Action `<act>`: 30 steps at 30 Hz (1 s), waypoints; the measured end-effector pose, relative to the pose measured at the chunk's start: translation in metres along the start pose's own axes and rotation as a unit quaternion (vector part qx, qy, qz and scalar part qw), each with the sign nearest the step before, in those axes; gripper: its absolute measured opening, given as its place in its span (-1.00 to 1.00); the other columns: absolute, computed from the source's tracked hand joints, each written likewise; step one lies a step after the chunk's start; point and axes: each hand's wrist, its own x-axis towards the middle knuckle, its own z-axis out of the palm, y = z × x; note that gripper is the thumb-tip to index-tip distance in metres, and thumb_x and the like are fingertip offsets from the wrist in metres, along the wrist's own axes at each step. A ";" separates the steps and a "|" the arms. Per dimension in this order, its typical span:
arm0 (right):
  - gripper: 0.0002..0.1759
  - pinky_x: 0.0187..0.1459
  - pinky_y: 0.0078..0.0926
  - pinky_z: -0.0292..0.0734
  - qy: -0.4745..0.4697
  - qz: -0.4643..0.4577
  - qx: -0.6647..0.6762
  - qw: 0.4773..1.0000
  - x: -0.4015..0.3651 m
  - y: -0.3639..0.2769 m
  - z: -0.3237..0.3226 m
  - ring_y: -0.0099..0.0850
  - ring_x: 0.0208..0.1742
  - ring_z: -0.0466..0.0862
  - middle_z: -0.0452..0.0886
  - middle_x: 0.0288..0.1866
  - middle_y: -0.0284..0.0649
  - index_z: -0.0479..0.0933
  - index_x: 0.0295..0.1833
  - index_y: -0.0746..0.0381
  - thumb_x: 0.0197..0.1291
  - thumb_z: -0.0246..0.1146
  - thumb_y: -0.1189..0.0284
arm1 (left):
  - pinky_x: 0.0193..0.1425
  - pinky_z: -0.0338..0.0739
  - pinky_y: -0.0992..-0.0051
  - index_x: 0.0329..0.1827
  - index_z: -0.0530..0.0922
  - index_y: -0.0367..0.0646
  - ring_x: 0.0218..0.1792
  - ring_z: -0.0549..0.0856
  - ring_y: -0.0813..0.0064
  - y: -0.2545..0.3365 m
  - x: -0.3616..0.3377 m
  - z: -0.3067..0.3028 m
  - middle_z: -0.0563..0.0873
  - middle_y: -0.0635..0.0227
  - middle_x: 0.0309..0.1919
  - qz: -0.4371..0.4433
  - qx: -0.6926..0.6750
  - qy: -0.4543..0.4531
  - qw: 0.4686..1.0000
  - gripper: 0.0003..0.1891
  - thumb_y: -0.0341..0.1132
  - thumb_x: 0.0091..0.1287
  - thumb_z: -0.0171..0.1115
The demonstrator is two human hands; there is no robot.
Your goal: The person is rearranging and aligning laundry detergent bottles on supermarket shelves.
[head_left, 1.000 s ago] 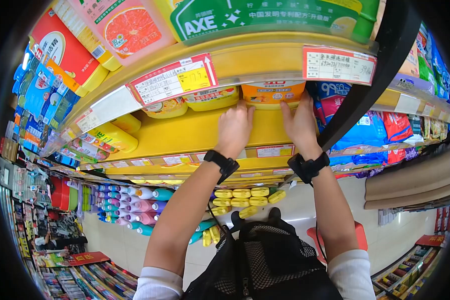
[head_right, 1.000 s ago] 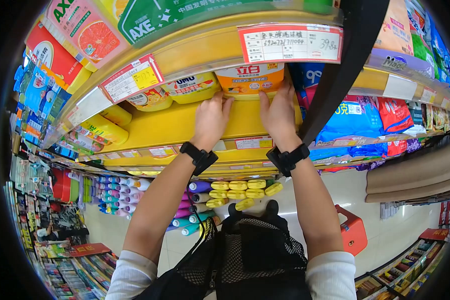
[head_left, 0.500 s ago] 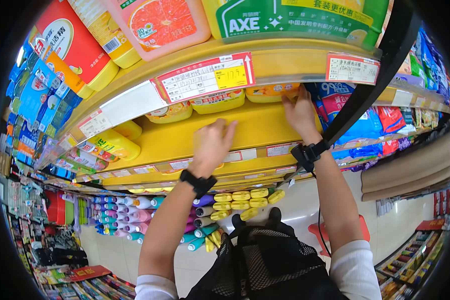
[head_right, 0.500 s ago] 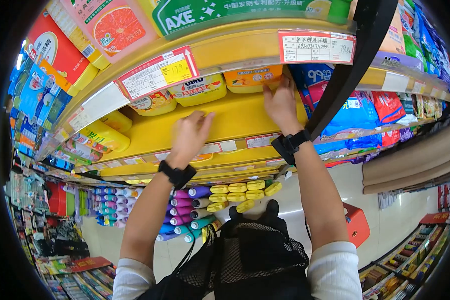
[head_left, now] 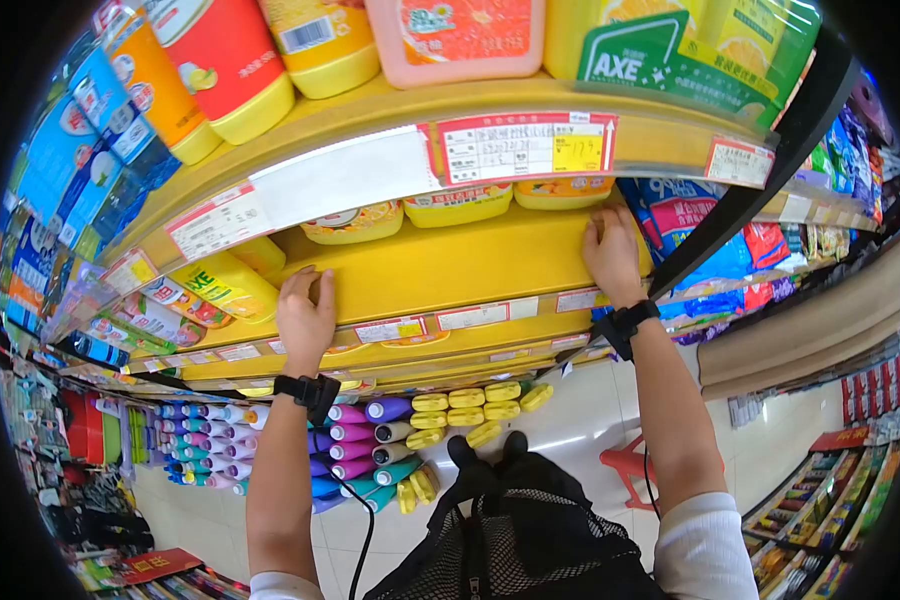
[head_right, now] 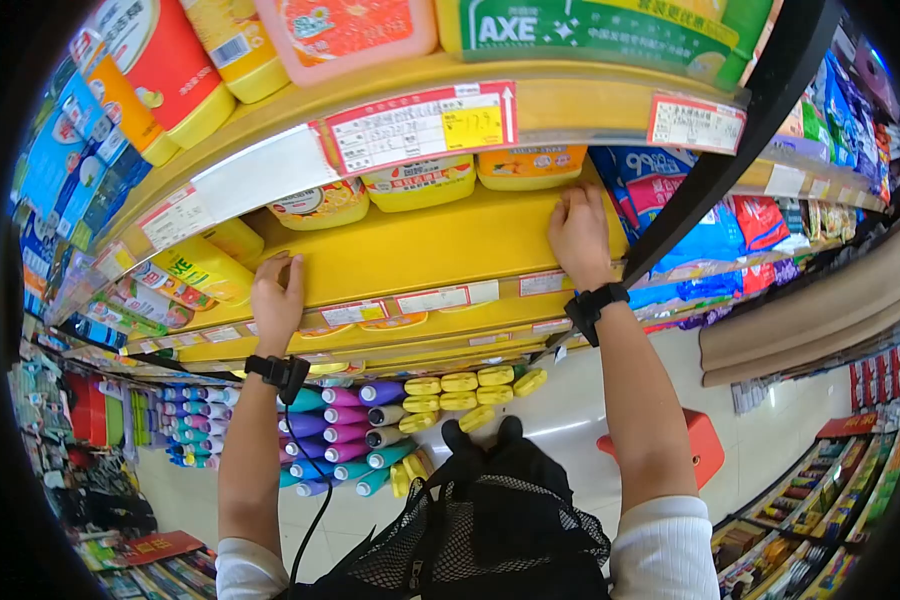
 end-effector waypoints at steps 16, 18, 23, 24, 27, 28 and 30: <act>-0.76 0.03 -0.05 0.43 -0.104 -0.017 -0.060 0.993 -0.002 -0.005 -0.007 0.01 -0.05 0.62 0.67 -0.18 0.08 0.57 -0.25 0.37 0.25 0.24 0.37 | 0.11 0.54 0.16 -0.17 0.64 -0.34 -0.03 0.65 -0.03 -0.001 0.002 0.008 0.71 0.02 -0.12 -0.041 0.058 -0.007 0.997 -0.73 -0.30 0.21 0.32; -0.75 0.04 -0.05 0.43 -0.101 -0.024 -0.052 0.993 -0.003 -0.006 -0.009 0.01 -0.05 0.62 0.67 -0.17 0.09 0.57 -0.26 0.38 0.25 0.24 0.36 | 0.10 0.56 0.18 -0.19 0.65 -0.34 -0.04 0.66 -0.01 0.005 0.004 0.013 0.72 0.02 -0.14 -0.078 0.080 0.006 0.994 -0.76 -0.32 0.19 0.32; -0.75 0.06 -0.05 0.43 -0.108 -0.013 -0.027 0.994 -0.001 -0.008 -0.012 0.01 -0.07 0.63 0.68 -0.21 0.08 0.58 -0.30 0.37 0.25 0.23 0.36 | 0.03 0.61 0.18 -0.26 0.71 -0.30 -0.11 0.71 0.01 0.017 0.000 0.013 0.76 0.04 -0.17 -0.084 0.082 0.061 0.991 -0.78 -0.29 0.20 0.30; -0.75 0.06 -0.06 0.43 -0.109 -0.008 -0.020 0.994 0.001 -0.010 -0.014 0.01 -0.07 0.63 0.68 -0.22 0.08 0.58 -0.31 0.37 0.25 0.23 0.36 | 0.01 0.62 0.18 -0.25 0.72 -0.29 -0.12 0.73 0.01 0.017 -0.001 0.014 0.77 0.04 -0.15 -0.090 0.076 0.071 0.990 -0.77 -0.28 0.22 0.29; -0.77 -0.01 -0.05 0.43 -0.070 -0.016 0.004 0.997 -0.001 -0.007 -0.010 0.02 -0.16 0.63 0.65 -0.35 0.04 0.55 -0.40 0.32 0.21 0.27 0.37 | -0.05 0.65 0.18 -0.24 0.74 -0.27 -0.18 0.76 0.00 0.020 -0.004 0.014 0.79 0.03 -0.15 -0.116 0.084 0.075 0.987 -0.74 -0.23 0.26 0.26; -0.76 -0.05 -0.04 0.44 -0.048 -0.023 0.013 0.998 -0.001 -0.005 -0.008 0.02 -0.21 0.63 0.64 -0.40 0.02 0.53 -0.44 0.30 0.19 0.30 0.38 | -0.07 0.66 0.17 -0.23 0.75 -0.27 -0.21 0.77 -0.01 0.021 -0.003 0.014 0.79 0.02 -0.16 -0.125 0.090 0.072 0.985 -0.72 -0.21 0.27 0.25; -0.77 0.03 -0.06 0.43 -0.078 -0.011 0.008 0.997 -0.001 -0.005 -0.010 0.00 -0.13 0.63 0.66 -0.31 0.05 0.57 -0.37 0.34 0.22 0.25 0.38 | -0.11 0.66 0.16 -0.22 0.75 -0.26 -0.27 0.77 -0.02 0.021 -0.004 0.014 0.79 0.03 -0.23 -0.134 0.088 0.078 0.984 -0.71 -0.19 0.29 0.23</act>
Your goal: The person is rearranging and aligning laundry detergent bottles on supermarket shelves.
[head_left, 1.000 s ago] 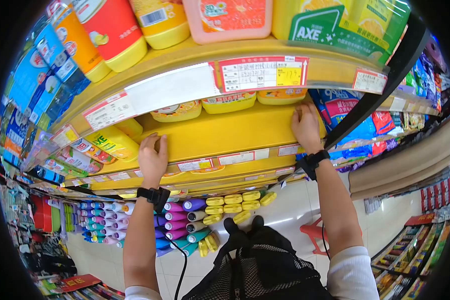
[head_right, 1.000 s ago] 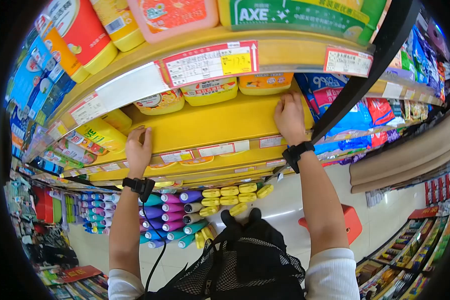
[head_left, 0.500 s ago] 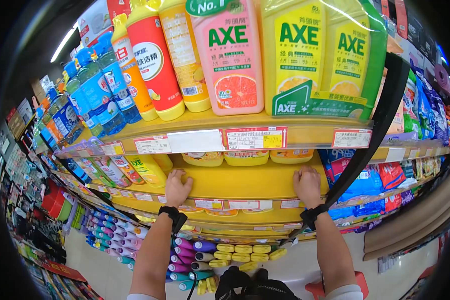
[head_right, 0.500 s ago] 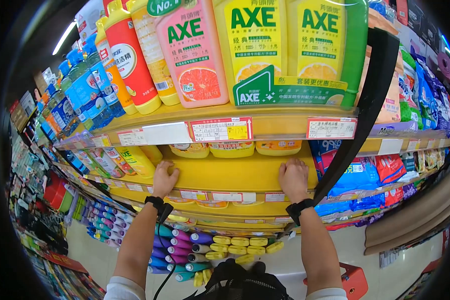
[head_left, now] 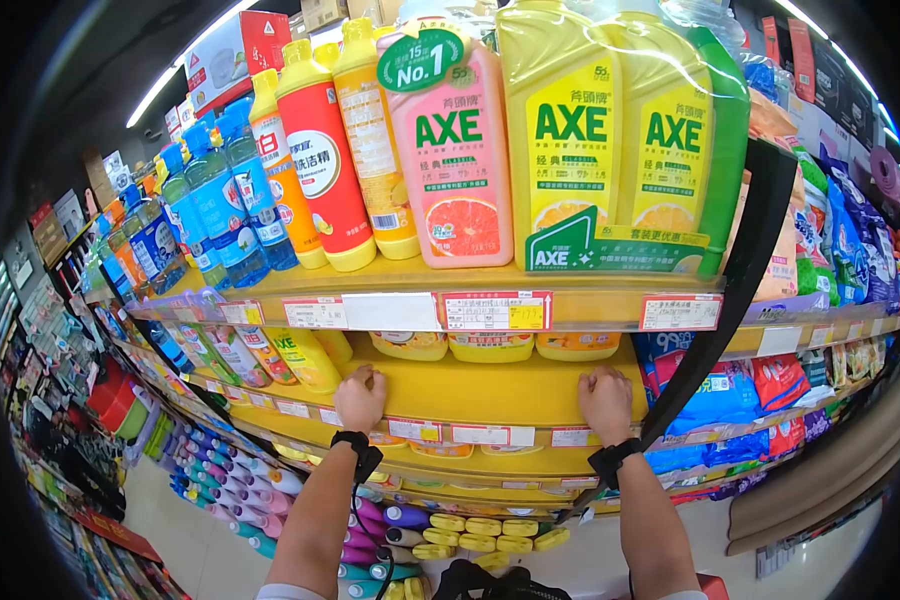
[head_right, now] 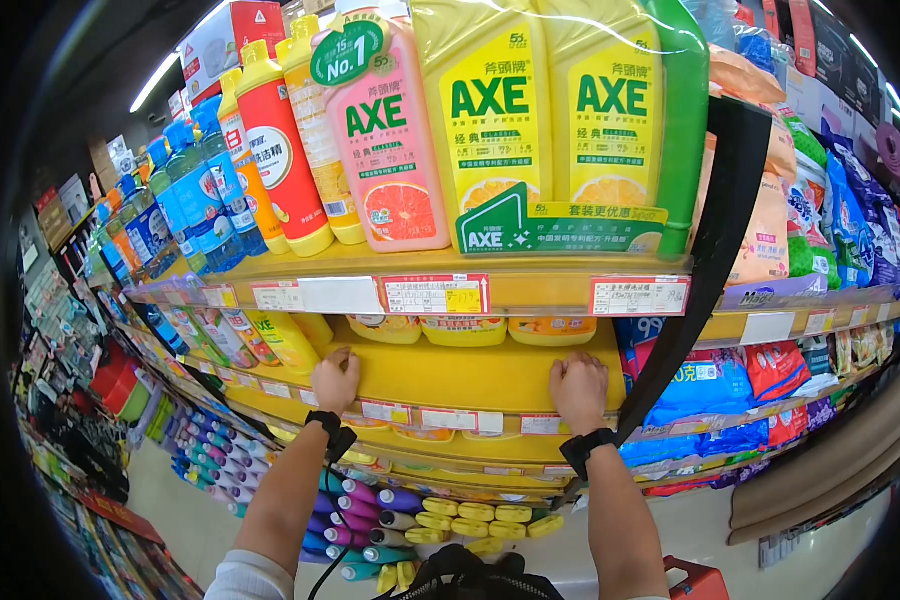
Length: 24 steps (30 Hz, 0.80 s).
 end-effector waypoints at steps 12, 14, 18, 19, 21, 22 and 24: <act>-0.77 0.02 -0.05 0.43 -0.003 0.004 0.015 1.000 -0.002 -0.001 -0.002 0.00 -0.13 0.64 0.68 -0.29 0.07 0.59 -0.37 0.36 0.21 0.26 0.39 | -0.15 0.66 0.14 -0.15 0.76 -0.21 -0.32 0.76 -0.03 0.000 -0.002 -0.001 0.78 0.01 -0.35 0.012 0.010 0.006 1.000 -0.70 -0.18 0.30 0.23; -0.78 0.01 -0.05 0.43 -0.008 0.010 0.013 1.000 0.000 -0.003 -0.004 0.01 -0.14 0.65 0.68 -0.30 0.07 0.59 -0.37 0.35 0.20 0.26 0.39 | -0.15 0.66 0.15 -0.15 0.76 -0.21 -0.31 0.76 -0.03 -0.002 -0.001 0.002 0.78 0.02 -0.33 0.011 0.012 0.008 1.000 -0.71 -0.18 0.30 0.24; -0.79 0.00 -0.05 0.44 -0.012 0.010 0.006 1.000 0.001 -0.002 -0.003 0.01 -0.15 0.65 0.68 -0.31 0.06 0.59 -0.38 0.34 0.20 0.26 0.40 | -0.13 0.66 0.15 -0.15 0.76 -0.21 -0.29 0.76 -0.03 -0.005 -0.001 0.004 0.79 0.01 -0.30 0.009 -0.002 0.009 1.000 -0.72 -0.18 0.29 0.25; -0.79 -0.01 -0.05 0.44 -0.005 0.004 0.003 1.000 0.000 -0.002 -0.001 0.00 -0.15 0.66 0.68 -0.31 0.06 0.59 -0.38 0.34 0.20 0.26 0.40 | -0.13 0.66 0.15 -0.15 0.76 -0.21 -0.28 0.76 -0.03 -0.005 -0.001 0.004 0.79 0.01 -0.30 0.010 -0.010 0.009 1.000 -0.72 -0.19 0.29 0.25; -0.79 -0.01 -0.05 0.44 -0.003 0.005 -0.001 1.000 0.000 -0.001 0.000 0.00 -0.15 0.66 0.68 -0.31 0.05 0.59 -0.38 0.34 0.20 0.26 0.40 | -0.12 0.66 0.16 -0.15 0.75 -0.22 -0.28 0.76 -0.03 -0.005 -0.001 0.003 0.79 0.01 -0.30 0.004 -0.008 0.004 1.000 -0.71 -0.19 0.30 0.25; -0.79 -0.01 -0.05 0.44 -0.002 0.005 -0.003 1.000 0.000 -0.001 0.000 0.00 -0.14 0.66 0.68 -0.31 0.05 0.59 -0.38 0.34 0.20 0.26 0.40 | -0.12 0.66 0.16 -0.15 0.75 -0.22 -0.28 0.76 -0.03 -0.004 -0.001 0.003 0.79 0.01 -0.30 0.001 -0.008 0.002 1.000 -0.71 -0.19 0.30 0.25; -0.79 -0.01 -0.05 0.44 0.002 0.006 -0.004 1.000 0.000 -0.001 0.001 0.00 -0.14 0.65 0.68 -0.32 0.05 0.59 -0.38 0.34 0.20 0.26 0.40 | -0.12 0.65 0.16 -0.14 0.75 -0.23 -0.27 0.76 -0.03 -0.003 -0.001 0.002 0.79 0.01 -0.29 -0.004 -0.006 -0.006 1.000 -0.71 -0.19 0.30 0.24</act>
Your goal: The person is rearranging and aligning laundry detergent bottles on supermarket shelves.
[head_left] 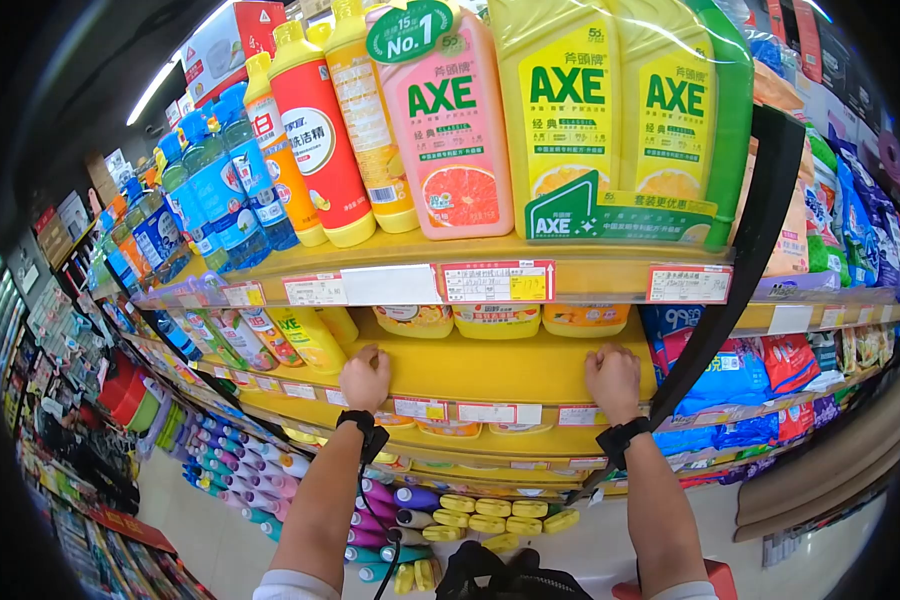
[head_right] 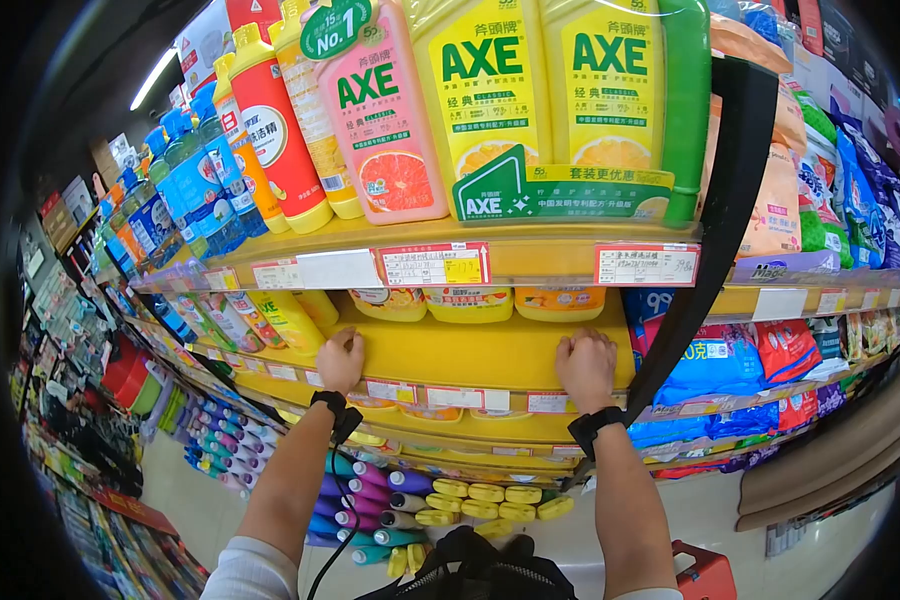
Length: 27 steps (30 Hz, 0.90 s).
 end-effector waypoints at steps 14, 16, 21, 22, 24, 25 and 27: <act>-0.79 -0.06 -0.04 0.43 0.000 0.007 0.017 1.000 0.001 -0.001 -0.001 0.01 -0.19 0.64 0.64 -0.41 0.02 0.55 -0.42 0.29 0.20 0.29 0.40 | -0.11 0.65 0.14 -0.17 0.75 -0.23 -0.25 0.76 -0.05 0.004 0.001 -0.002 0.79 0.00 -0.25 -0.014 0.003 -0.001 1.000 -0.71 -0.19 0.29 0.24; -0.78 -0.07 -0.05 0.44 -0.005 0.007 0.015 1.000 0.001 -0.001 -0.001 0.01 -0.20 0.64 0.64 -0.41 0.01 0.54 -0.42 0.30 0.21 0.29 0.40 | -0.10 0.65 0.14 -0.17 0.75 -0.23 -0.25 0.76 -0.05 0.004 0.000 -0.002 0.79 0.00 -0.26 -0.011 0.004 0.004 1.000 -0.72 -0.19 0.29 0.24; -0.79 -0.06 -0.05 0.43 -0.005 0.009 0.015 1.000 0.002 0.001 0.001 0.01 -0.20 0.63 0.64 -0.40 0.01 0.54 -0.41 0.30 0.20 0.29 0.40 | -0.09 0.65 0.14 -0.17 0.76 -0.23 -0.26 0.76 -0.04 0.002 0.001 -0.001 0.79 0.02 -0.25 -0.015 0.006 0.000 1.000 -0.72 -0.19 0.30 0.25; -0.79 -0.06 -0.05 0.43 -0.008 0.011 0.015 1.000 0.002 0.002 0.001 0.01 -0.20 0.63 0.64 -0.39 0.01 0.54 -0.40 0.31 0.20 0.29 0.40 | -0.09 0.65 0.15 -0.18 0.76 -0.23 -0.26 0.76 -0.04 0.003 0.001 -0.002 0.79 0.03 -0.25 -0.024 0.007 -0.008 1.000 -0.72 -0.19 0.30 0.25; -0.79 -0.06 -0.05 0.43 -0.008 0.010 0.016 1.000 0.002 0.001 0.001 0.01 -0.20 0.63 0.64 -0.40 0.01 0.54 -0.40 0.31 0.20 0.29 0.39 | -0.08 0.65 0.15 -0.18 0.76 -0.23 -0.25 0.76 -0.04 0.002 0.001 -0.001 0.79 0.03 -0.24 -0.019 0.005 -0.002 1.000 -0.72 -0.19 0.30 0.25; -0.79 -0.06 -0.06 0.43 -0.008 0.010 0.016 1.000 0.002 0.001 0.000 0.01 -0.20 0.63 0.64 -0.40 0.01 0.54 -0.40 0.31 0.20 0.29 0.39 | -0.08 0.65 0.16 -0.19 0.76 -0.24 -0.25 0.76 -0.03 0.002 0.001 -0.001 0.79 0.03 -0.23 -0.016 0.004 0.001 1.000 -0.72 -0.19 0.30 0.25; -0.79 -0.05 -0.06 0.43 -0.009 0.010 0.015 1.000 0.002 0.001 0.001 0.00 -0.20 0.63 0.64 -0.39 0.00 0.54 -0.40 0.31 0.20 0.29 0.39 | -0.08 0.65 0.16 -0.19 0.76 -0.24 -0.25 0.76 -0.03 0.001 0.001 0.000 0.80 0.04 -0.22 -0.016 0.002 0.002 1.000 -0.72 -0.19 0.29 0.26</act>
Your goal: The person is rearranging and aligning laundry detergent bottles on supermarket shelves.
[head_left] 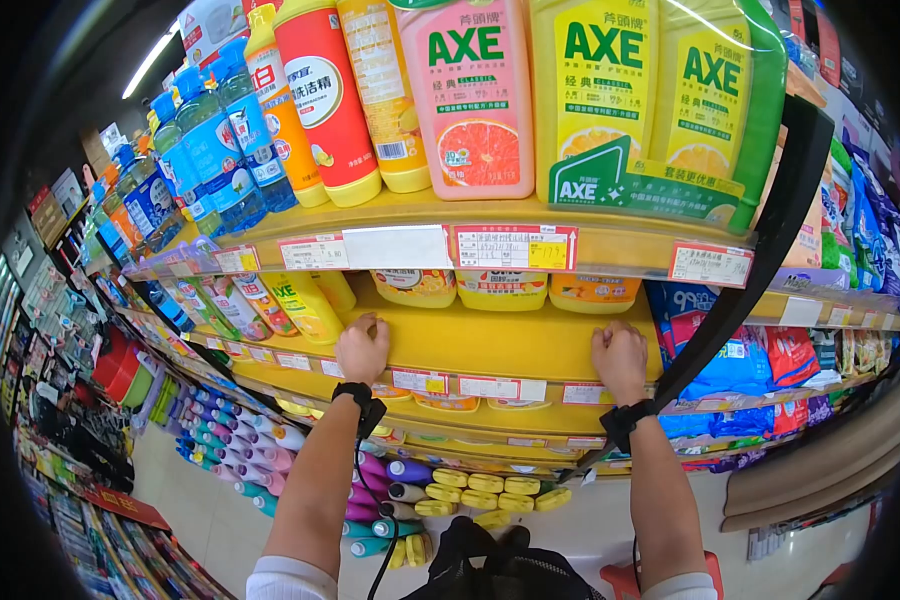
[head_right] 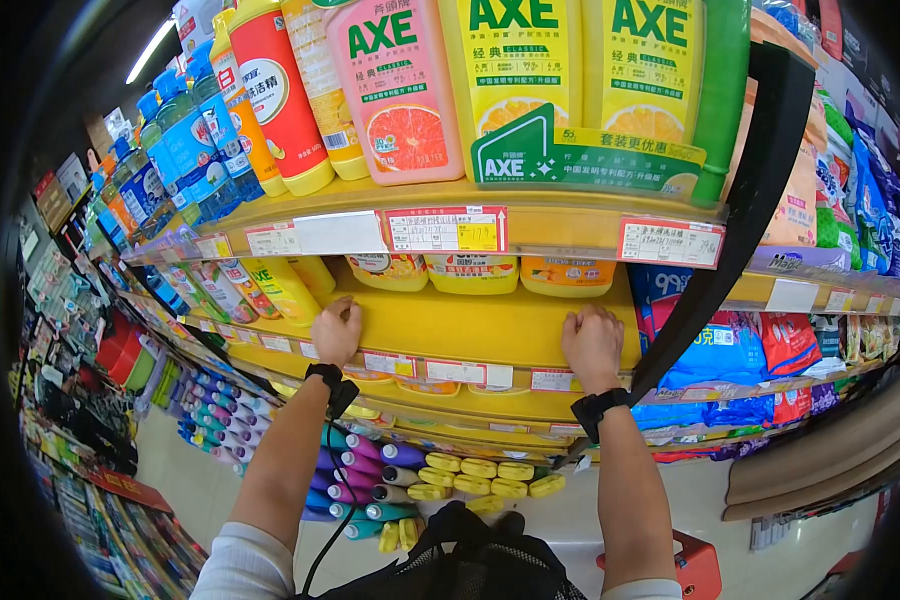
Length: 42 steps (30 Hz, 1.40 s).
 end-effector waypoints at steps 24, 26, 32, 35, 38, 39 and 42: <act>-0.79 -0.03 -0.07 0.44 -0.011 0.009 -0.008 1.000 0.000 -0.002 -0.002 -0.01 -0.16 0.65 0.66 -0.37 0.00 0.57 -0.37 0.31 0.22 0.28 0.38 | -0.02 0.65 0.18 -0.20 0.76 -0.24 -0.19 0.77 0.00 0.001 0.001 -0.002 0.80 0.10 -0.13 -0.006 0.011 -0.008 1.000 -0.71 -0.17 0.29 0.26; -0.79 -0.03 -0.07 0.44 -0.008 0.007 -0.007 1.000 0.000 -0.002 -0.001 0.00 -0.16 0.65 0.66 -0.37 0.01 0.57 -0.37 0.31 0.22 0.29 0.38 | -0.03 0.65 0.18 -0.20 0.76 -0.24 -0.20 0.77 0.00 0.000 0.001 -0.001 0.80 0.10 -0.13 -0.001 0.012 -0.006 1.000 -0.71 -0.17 0.30 0.26; -0.79 -0.02 -0.07 0.44 0.000 0.001 -0.002 1.000 -0.001 -0.001 -0.001 0.00 -0.16 0.64 0.67 -0.36 0.03 0.56 -0.37 0.32 0.21 0.29 0.38 | -0.03 0.65 0.18 -0.21 0.76 -0.24 -0.21 0.77 0.00 0.003 0.000 -0.003 0.80 0.09 -0.14 -0.003 0.006 -0.005 1.000 -0.71 -0.17 0.29 0.27; -0.79 -0.01 -0.07 0.44 -0.006 0.005 -0.003 1.000 -0.001 -0.002 -0.001 0.00 -0.15 0.64 0.66 -0.35 0.03 0.56 -0.38 0.31 0.21 0.29 0.38 | -0.03 0.65 0.18 -0.21 0.76 -0.24 -0.20 0.77 0.00 0.002 0.000 -0.002 0.80 0.09 -0.14 -0.005 0.008 0.000 1.000 -0.71 -0.18 0.29 0.27; -0.78 -0.01 -0.08 0.44 -0.011 0.012 -0.005 1.000 0.000 -0.001 0.000 -0.01 -0.15 0.64 0.66 -0.35 0.02 0.55 -0.39 0.31 0.22 0.29 0.38 | -0.02 0.66 0.19 -0.21 0.76 -0.25 -0.20 0.77 0.00 0.000 0.001 0.000 0.80 0.10 -0.14 0.000 0.006 0.002 1.000 -0.71 -0.18 0.29 0.27; -0.78 -0.01 -0.08 0.44 -0.010 0.012 -0.004 1.000 0.000 -0.001 0.000 -0.01 -0.15 0.64 0.66 -0.35 0.02 0.55 -0.39 0.30 0.22 0.29 0.38 | -0.02 0.66 0.19 -0.21 0.76 -0.25 -0.19 0.77 0.00 0.000 0.001 -0.001 0.80 0.10 -0.14 -0.005 0.002 -0.002 1.000 -0.71 -0.18 0.29 0.27; -0.79 -0.02 -0.08 0.44 -0.006 0.009 -0.004 1.000 0.000 -0.001 0.000 -0.02 -0.15 0.64 0.66 -0.35 0.01 0.55 -0.39 0.30 0.22 0.28 0.38 | -0.02 0.66 0.20 -0.21 0.76 -0.26 -0.19 0.78 0.01 0.003 0.001 -0.003 0.80 0.10 -0.13 -0.004 0.005 -0.004 1.000 -0.71 -0.18 0.29 0.27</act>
